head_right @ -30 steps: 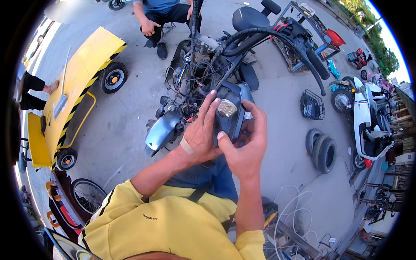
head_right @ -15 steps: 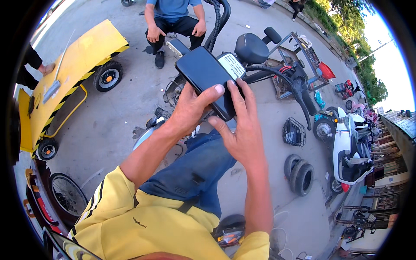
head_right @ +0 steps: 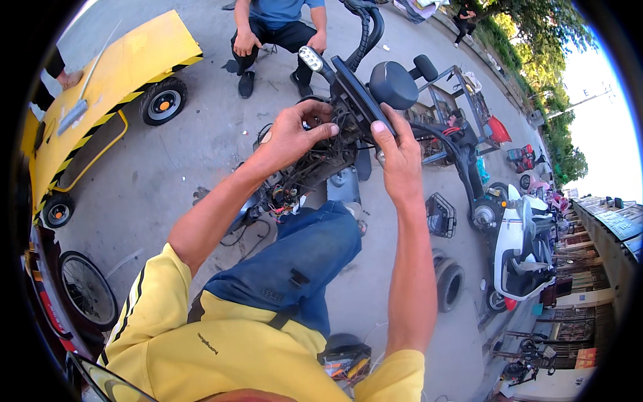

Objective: The person works on a motorcycle's handlebar assembly, manipulating wires and components with both hands. They repeatedly connect and disconnect a small black connector while adjusting the handlebar controls.

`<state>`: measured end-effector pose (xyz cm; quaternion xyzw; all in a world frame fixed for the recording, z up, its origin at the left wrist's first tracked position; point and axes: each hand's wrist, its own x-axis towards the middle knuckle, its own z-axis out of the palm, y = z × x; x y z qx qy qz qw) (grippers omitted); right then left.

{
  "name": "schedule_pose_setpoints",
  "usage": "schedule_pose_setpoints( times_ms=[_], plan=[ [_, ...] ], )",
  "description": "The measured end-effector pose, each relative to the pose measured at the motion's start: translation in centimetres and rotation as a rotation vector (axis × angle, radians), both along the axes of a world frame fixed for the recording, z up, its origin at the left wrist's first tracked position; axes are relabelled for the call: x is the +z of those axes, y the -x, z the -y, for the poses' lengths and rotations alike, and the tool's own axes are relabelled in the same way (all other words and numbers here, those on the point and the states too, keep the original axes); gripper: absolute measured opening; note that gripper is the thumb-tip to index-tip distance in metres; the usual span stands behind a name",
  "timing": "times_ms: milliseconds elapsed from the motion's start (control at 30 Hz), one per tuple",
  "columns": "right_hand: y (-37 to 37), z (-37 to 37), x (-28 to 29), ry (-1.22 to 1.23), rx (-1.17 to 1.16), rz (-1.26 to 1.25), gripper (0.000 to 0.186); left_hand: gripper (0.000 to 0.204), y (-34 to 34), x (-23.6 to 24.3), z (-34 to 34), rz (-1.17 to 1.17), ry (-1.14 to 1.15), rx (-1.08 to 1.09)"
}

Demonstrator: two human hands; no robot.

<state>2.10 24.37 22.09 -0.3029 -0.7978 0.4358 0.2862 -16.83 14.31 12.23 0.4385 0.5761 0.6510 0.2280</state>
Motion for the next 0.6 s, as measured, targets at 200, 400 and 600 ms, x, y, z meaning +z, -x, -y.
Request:
schedule_pose_setpoints(
  times_ms=[200,400,600],
  plan=[
    [-0.2,-0.2,-0.4,-0.046,0.044,-0.008,0.063,0.054,-2.2,0.4,-0.7,0.005,0.103,0.113],
    [-0.7,-1.1,-0.6,-0.047,0.074,-0.008,0.063,0.027,-2.5,-1.6,-2.3,0.059,-0.028,0.166],
    [-0.5,-1.3,-1.1,-0.061,0.066,-0.018,0.063,0.02,-2.9,-1.4,-2.2,-0.076,-0.029,0.254]
  ],
)
